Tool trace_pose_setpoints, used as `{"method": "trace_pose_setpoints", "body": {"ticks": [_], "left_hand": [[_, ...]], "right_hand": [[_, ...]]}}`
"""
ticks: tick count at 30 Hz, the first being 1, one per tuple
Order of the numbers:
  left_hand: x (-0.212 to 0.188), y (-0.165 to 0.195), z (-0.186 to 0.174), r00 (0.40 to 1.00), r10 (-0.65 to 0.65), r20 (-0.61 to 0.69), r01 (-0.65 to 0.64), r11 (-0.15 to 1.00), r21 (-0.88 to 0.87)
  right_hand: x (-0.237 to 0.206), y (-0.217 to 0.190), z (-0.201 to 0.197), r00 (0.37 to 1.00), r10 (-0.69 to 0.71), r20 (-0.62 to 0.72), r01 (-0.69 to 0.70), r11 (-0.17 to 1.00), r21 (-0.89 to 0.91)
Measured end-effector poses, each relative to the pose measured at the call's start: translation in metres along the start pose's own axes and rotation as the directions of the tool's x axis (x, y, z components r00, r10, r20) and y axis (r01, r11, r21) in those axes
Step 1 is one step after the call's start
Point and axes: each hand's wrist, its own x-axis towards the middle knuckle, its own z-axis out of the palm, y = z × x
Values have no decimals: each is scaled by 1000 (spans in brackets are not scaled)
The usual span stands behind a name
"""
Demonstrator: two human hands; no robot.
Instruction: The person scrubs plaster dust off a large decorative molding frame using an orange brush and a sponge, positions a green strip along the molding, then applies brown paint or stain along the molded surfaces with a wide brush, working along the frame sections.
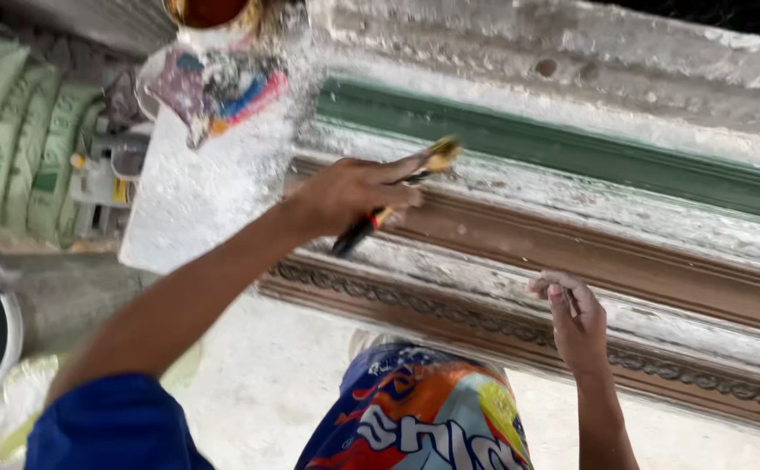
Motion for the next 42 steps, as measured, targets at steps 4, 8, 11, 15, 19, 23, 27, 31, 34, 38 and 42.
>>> {"method": "trace_pose_setpoints", "body": {"ticks": [4,8,11,15,19,23,27,31,34,38,42], "left_hand": [[-42,-4,-38,820,-500,278,562,796,-225],[-58,-38,-88,896,-309,320,311,949,47],[-46,-52,-119,998,42,44,-45,996,77],[17,-53,-124,1000,22,-20,-23,999,-22],[80,-61,-124,848,-311,430,315,947,63],[121,-56,-107,912,363,190,-403,880,253],[171,-15,-29,984,175,28,-144,884,-445],[254,14,36,871,475,122,-469,880,-79],[309,60,101,790,590,-166,-610,785,-107],[399,148,196,771,594,-227,-636,730,-251],[497,230,274,616,766,-185,-774,632,40]], "right_hand": [[1,-16,42,999,41,-28,-40,997,60],[6,-29,58,995,60,-74,-55,996,71],[10,-38,62,987,61,-148,-62,998,-3],[1,-48,61,972,90,-216,-98,995,-28],[-23,-57,40,969,34,-244,-45,998,-38],[-50,-56,11,913,81,-400,-112,992,-53],[-80,-40,-24,870,128,-477,-142,990,5],[-135,-20,-89,835,117,-538,-210,971,-113],[-167,19,-154,801,152,-579,-54,982,182],[-228,72,-271,740,202,-642,-140,979,146],[-292,95,-386,704,257,-662,-175,966,189]]}}
